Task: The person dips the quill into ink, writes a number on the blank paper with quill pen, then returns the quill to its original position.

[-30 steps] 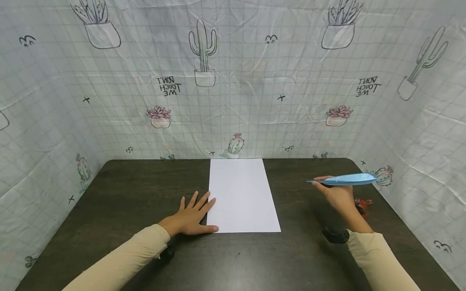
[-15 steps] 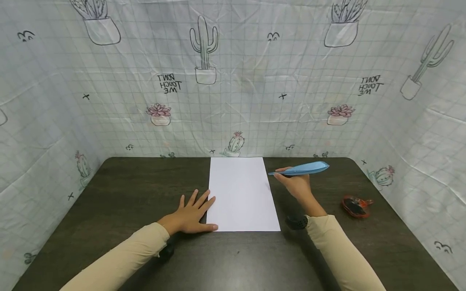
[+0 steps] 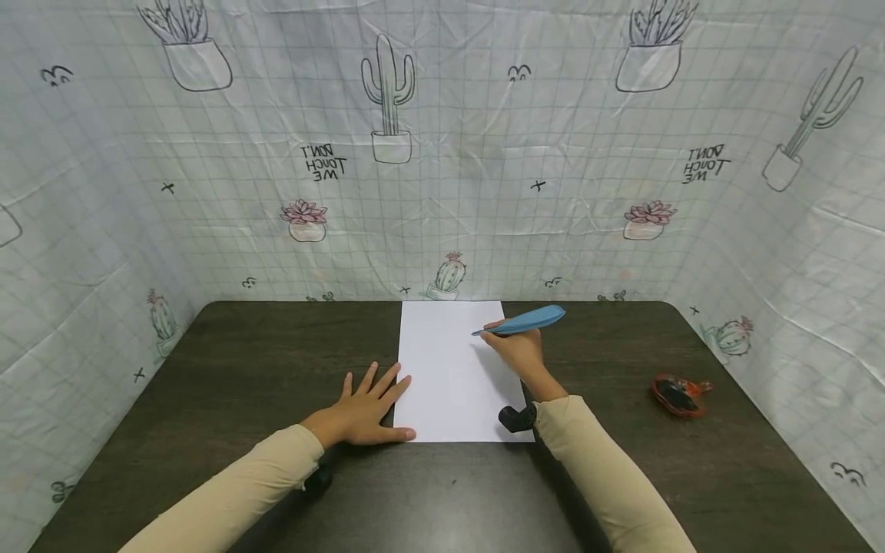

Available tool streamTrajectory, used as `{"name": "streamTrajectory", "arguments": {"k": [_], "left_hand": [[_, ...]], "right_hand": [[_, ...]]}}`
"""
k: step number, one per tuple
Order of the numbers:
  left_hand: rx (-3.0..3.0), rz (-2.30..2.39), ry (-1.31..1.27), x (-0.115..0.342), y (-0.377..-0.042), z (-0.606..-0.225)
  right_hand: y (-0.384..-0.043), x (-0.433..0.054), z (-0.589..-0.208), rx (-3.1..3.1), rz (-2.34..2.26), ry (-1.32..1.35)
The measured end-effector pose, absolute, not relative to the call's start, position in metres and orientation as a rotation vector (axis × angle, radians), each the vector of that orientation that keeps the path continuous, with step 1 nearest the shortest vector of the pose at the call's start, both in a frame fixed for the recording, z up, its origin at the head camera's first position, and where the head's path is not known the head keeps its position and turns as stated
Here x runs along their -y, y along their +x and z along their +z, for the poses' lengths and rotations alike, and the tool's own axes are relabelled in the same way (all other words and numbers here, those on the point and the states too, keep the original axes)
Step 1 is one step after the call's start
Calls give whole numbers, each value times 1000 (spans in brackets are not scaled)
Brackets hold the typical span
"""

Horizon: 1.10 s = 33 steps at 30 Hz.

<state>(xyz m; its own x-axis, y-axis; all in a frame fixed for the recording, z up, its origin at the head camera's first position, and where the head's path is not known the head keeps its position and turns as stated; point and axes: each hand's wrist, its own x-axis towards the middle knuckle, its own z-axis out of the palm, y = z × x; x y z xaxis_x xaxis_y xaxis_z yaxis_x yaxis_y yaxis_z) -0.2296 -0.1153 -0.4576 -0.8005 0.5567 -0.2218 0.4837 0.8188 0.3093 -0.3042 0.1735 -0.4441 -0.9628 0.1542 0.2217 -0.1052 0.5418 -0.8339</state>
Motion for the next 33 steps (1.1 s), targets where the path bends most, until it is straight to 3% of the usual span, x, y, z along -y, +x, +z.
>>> {"name": "streamTrajectory", "arguments": {"k": [33], "left_hand": [[-2713,351,798,117,-232,-463]], "right_hand": [[-321,-140,-457,2528,1315,-285]]}}
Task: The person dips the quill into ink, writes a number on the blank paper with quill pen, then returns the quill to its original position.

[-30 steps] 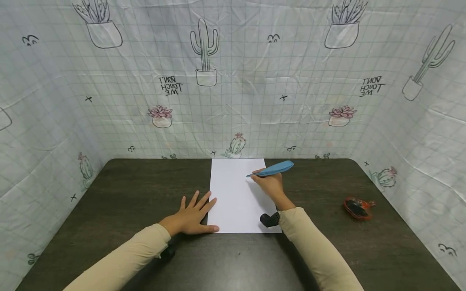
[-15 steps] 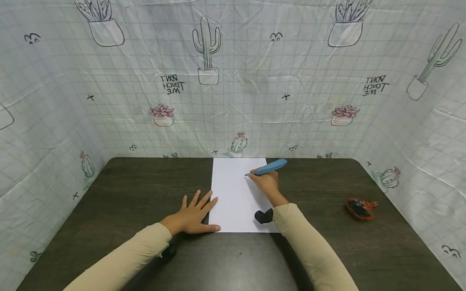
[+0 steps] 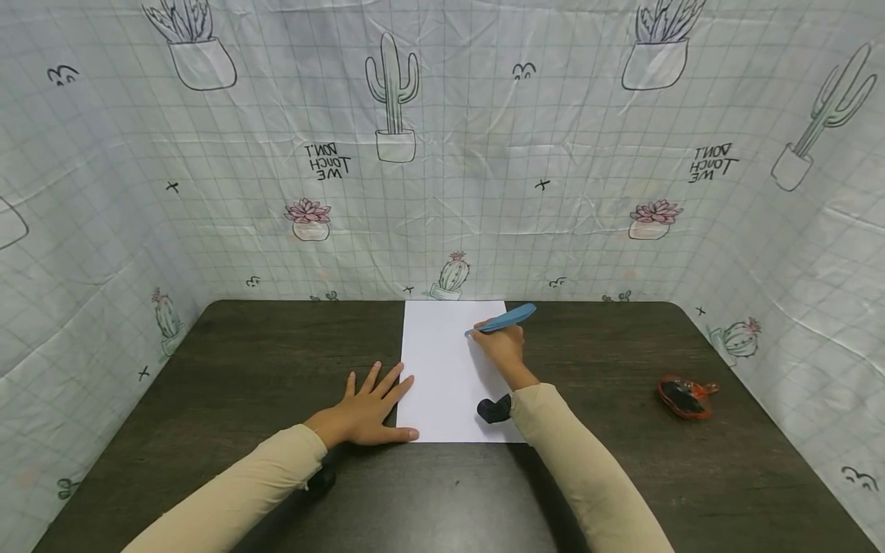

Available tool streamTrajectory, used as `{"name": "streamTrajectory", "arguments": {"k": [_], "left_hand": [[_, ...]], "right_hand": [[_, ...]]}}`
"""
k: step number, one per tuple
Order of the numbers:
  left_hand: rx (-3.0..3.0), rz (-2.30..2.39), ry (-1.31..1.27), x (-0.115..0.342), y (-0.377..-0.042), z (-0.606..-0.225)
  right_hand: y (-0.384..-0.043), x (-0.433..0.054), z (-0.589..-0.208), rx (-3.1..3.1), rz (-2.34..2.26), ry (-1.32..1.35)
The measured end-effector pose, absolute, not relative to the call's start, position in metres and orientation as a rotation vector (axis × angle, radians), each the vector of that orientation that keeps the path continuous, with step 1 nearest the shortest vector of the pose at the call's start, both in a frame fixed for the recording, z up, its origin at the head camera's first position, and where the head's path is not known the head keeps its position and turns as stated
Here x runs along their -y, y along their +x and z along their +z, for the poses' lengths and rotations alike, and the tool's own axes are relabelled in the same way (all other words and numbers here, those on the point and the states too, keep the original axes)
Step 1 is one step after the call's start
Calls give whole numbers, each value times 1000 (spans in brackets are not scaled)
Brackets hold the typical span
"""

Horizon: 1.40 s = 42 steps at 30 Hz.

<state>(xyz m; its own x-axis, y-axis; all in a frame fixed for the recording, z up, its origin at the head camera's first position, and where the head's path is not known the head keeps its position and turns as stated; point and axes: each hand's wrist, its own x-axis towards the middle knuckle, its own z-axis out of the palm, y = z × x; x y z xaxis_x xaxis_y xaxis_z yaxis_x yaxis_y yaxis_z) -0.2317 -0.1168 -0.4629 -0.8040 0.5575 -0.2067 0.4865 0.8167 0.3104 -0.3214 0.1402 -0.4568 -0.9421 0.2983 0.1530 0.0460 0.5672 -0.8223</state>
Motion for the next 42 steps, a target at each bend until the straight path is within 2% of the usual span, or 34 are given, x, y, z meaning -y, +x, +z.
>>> {"name": "streamTrajectory", "arguments": {"k": [42], "left_hand": [[-2699,347,791,116,-233,-461]], "right_hand": [[-313,-134,-460,2476,1394,-204]]}}
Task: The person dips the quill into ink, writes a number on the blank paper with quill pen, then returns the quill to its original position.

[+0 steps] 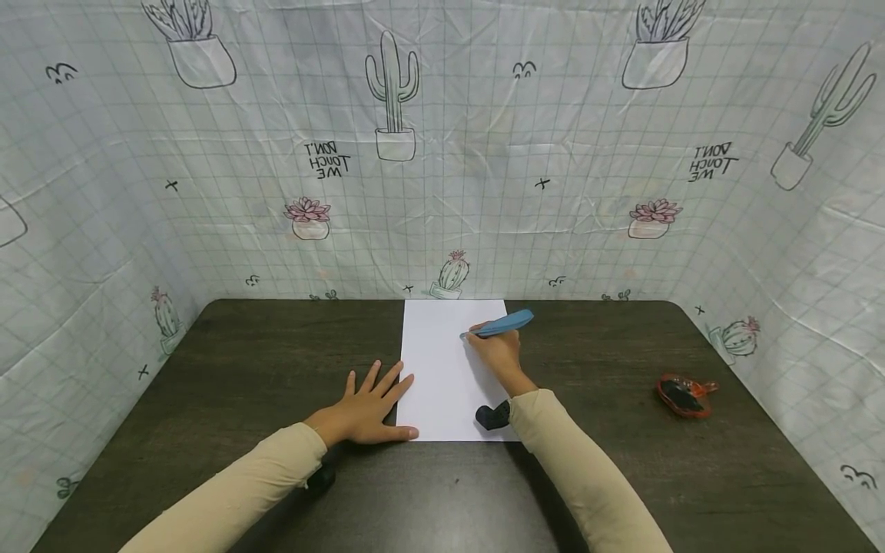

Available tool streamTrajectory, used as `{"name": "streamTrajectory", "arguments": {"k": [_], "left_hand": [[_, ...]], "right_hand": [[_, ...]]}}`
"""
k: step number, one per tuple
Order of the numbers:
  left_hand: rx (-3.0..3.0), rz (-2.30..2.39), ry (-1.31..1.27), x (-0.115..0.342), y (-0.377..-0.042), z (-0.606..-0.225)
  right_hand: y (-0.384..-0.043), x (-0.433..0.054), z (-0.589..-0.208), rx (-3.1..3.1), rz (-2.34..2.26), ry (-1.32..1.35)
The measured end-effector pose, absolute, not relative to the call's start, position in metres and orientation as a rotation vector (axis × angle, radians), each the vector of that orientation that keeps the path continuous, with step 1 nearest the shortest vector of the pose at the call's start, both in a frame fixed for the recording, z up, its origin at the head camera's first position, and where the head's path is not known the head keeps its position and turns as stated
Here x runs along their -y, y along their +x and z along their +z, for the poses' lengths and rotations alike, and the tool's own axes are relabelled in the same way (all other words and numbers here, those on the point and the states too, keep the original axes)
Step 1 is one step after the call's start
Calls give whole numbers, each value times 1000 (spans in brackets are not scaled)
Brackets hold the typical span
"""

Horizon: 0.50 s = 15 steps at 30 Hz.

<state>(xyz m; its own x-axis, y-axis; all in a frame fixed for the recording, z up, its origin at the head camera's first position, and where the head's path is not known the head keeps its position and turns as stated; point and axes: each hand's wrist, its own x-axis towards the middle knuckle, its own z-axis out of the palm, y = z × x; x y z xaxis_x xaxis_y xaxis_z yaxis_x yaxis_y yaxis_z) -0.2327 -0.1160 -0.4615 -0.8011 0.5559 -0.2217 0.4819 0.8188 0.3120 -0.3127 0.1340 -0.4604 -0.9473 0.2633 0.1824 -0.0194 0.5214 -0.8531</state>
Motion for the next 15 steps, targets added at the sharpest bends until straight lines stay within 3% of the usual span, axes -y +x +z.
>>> {"name": "streamTrajectory", "arguments": {"k": [15], "left_hand": [[-2708,335,789,116,-233,-463]], "right_hand": [[-308,-128,-463,2482,1422,-99]]}}
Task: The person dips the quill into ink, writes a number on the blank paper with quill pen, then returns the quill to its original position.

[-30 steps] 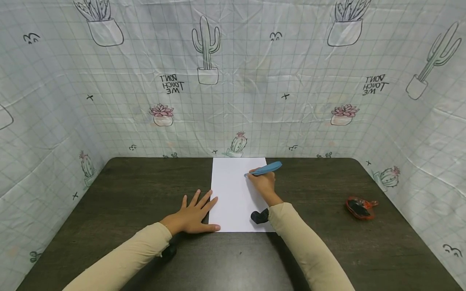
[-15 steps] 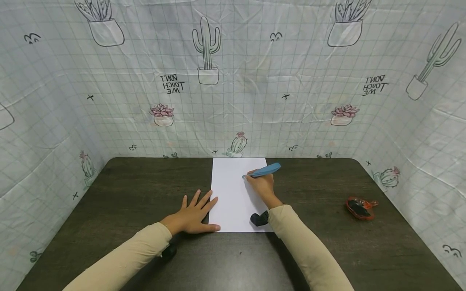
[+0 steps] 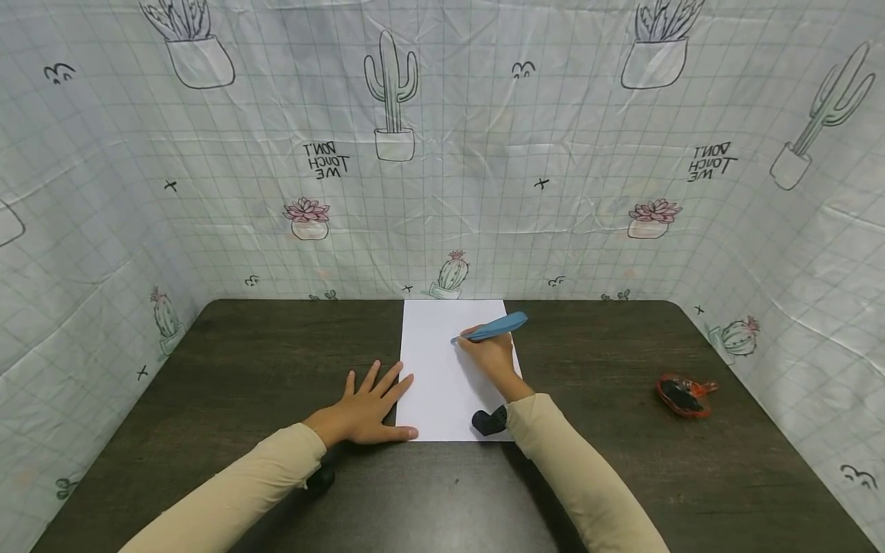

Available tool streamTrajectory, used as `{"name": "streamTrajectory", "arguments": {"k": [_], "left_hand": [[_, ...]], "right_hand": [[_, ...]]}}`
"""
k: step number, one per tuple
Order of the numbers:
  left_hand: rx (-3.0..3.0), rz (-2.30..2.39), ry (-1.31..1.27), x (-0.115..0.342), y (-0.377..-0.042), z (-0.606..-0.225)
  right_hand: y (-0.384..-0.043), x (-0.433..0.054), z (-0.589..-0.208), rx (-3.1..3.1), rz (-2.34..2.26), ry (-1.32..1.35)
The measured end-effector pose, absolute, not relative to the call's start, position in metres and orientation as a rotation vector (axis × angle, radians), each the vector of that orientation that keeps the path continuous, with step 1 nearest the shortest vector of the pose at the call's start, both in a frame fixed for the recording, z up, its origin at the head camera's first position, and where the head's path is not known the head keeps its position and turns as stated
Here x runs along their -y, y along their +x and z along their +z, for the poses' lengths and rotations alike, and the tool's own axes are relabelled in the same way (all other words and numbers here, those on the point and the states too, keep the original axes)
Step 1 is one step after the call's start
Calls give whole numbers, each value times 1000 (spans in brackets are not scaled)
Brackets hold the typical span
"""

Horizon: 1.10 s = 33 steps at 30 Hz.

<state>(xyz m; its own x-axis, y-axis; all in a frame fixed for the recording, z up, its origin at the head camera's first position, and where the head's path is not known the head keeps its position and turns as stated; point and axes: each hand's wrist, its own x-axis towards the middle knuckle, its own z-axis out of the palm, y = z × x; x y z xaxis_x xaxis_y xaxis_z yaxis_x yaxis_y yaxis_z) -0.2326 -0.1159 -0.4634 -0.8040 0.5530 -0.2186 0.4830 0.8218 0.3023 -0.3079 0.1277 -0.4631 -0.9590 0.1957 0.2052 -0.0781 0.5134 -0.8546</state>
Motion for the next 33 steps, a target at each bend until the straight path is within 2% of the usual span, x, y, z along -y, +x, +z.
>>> {"name": "streamTrajectory", "arguments": {"k": [33], "left_hand": [[-2702,348,781,115,-230,-458]], "right_hand": [[-278,-134,-453,2652,1422,157]]}}
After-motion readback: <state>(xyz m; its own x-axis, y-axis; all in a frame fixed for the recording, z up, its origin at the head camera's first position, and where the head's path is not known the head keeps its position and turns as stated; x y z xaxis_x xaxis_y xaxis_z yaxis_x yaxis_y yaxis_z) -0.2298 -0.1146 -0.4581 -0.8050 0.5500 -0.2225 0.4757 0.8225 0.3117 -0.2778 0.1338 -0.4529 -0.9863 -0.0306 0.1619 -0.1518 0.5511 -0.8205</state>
